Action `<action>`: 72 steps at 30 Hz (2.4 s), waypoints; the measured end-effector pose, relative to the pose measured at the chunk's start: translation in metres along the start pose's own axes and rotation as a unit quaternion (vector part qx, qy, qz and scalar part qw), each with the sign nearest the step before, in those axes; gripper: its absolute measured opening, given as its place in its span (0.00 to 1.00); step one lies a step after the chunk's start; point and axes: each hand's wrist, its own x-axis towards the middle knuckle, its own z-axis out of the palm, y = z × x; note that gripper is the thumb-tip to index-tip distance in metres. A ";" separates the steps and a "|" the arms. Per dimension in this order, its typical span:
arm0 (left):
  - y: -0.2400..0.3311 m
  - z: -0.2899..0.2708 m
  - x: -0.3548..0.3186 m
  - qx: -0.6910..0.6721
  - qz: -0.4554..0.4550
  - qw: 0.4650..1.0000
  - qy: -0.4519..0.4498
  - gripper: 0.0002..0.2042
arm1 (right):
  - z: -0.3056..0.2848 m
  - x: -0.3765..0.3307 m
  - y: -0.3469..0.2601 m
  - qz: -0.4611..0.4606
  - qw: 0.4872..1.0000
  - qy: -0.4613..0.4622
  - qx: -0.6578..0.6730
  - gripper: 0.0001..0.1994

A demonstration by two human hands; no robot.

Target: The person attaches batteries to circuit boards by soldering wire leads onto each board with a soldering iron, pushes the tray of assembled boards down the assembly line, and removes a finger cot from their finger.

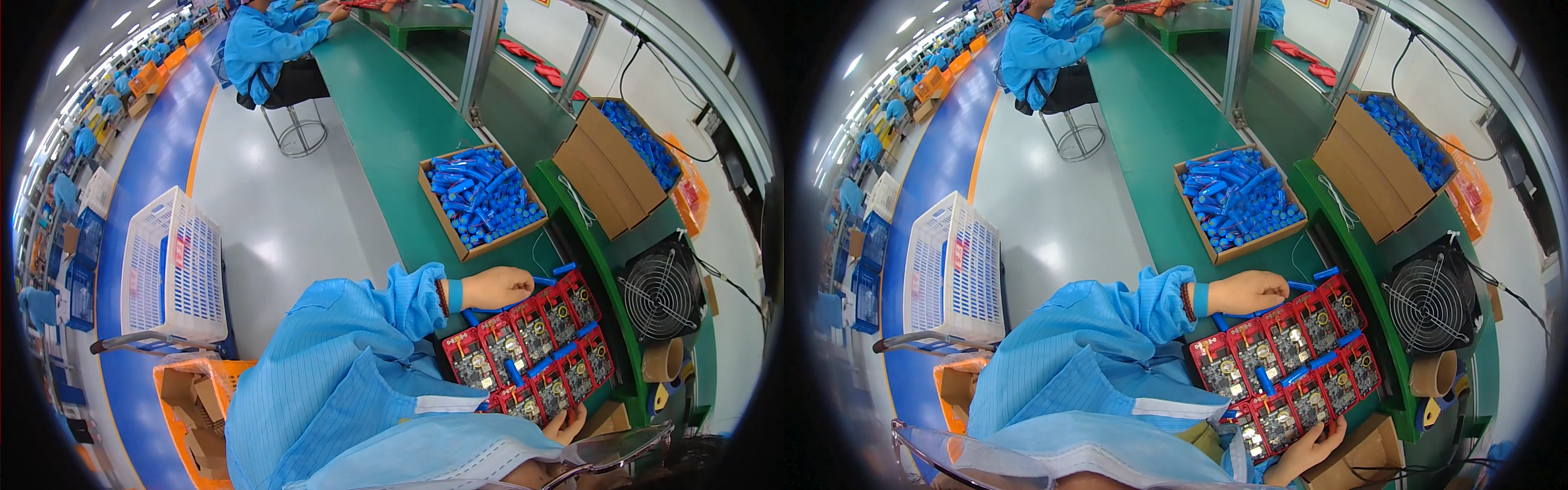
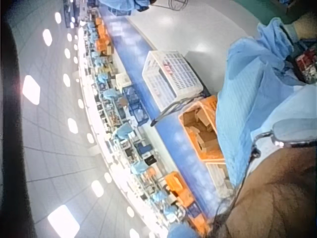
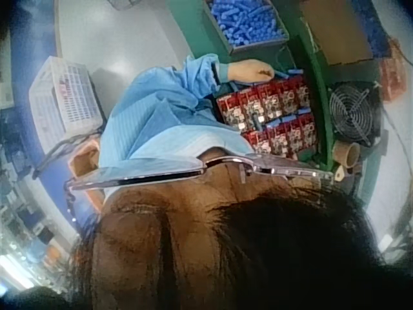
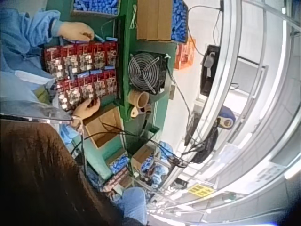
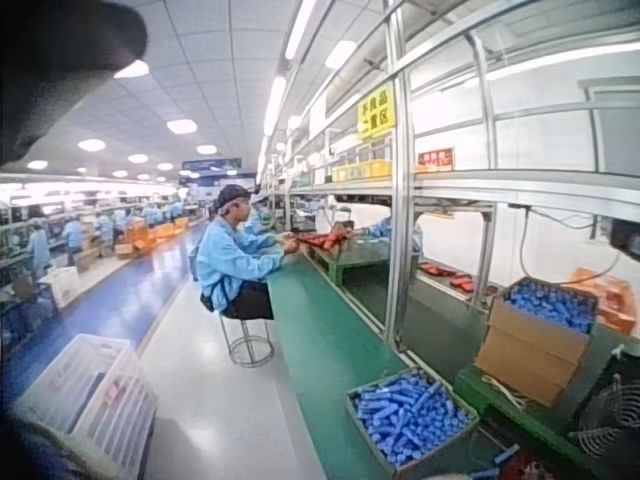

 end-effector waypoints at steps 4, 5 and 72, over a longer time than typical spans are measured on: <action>-0.001 0.000 0.001 0.003 0.000 1.000 -0.006 0.11 | -0.001 0.000 0.001 -0.009 1.000 -0.006 -0.006 0.20; -0.001 0.000 0.001 0.004 0.000 1.000 -0.005 0.11 | -0.001 0.000 0.001 -0.010 1.000 -0.008 -0.007 0.20; 0.001 0.000 0.000 0.000 0.005 1.000 0.004 0.10 | -0.004 0.003 0.016 -0.086 0.995 -0.010 -0.040 0.18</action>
